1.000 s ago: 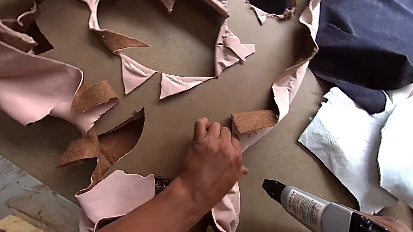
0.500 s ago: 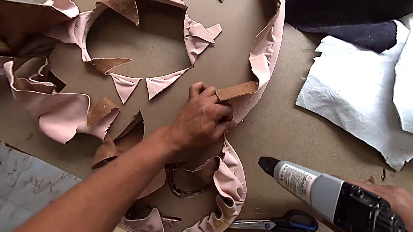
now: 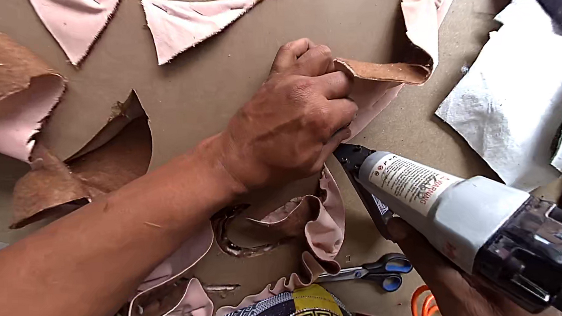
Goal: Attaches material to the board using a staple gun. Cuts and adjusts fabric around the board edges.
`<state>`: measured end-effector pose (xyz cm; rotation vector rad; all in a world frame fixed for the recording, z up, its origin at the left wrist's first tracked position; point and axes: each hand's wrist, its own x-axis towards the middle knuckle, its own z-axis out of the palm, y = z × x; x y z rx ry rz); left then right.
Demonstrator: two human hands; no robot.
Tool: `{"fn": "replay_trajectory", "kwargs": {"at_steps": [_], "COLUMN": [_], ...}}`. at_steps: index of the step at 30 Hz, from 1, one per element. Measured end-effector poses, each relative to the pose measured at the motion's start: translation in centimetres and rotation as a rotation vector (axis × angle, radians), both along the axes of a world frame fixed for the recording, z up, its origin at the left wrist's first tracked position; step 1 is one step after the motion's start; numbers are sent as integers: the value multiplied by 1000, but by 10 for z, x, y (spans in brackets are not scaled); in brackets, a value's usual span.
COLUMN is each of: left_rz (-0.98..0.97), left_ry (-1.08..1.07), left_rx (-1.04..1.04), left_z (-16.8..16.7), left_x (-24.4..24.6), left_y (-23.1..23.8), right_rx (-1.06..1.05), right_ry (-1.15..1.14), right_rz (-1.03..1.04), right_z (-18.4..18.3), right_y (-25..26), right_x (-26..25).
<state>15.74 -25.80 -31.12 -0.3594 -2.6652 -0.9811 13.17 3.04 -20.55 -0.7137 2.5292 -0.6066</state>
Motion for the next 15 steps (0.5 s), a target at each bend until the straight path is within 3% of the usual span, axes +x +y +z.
{"fn": "replay_trajectory", "kwargs": {"at_steps": [11,15], "left_rz": [1,-15], "left_ry": [4,-25], "left_rx": [-1,-55], "left_z": [-2,4], "left_x": [-2,-3], "left_y": [0,0], "right_rx": [122,142], "right_ry": [189,159], "right_rz": [163,89], "right_z": [11,21], "right_y": [-37,-14], "right_x": [-10,-22]}}
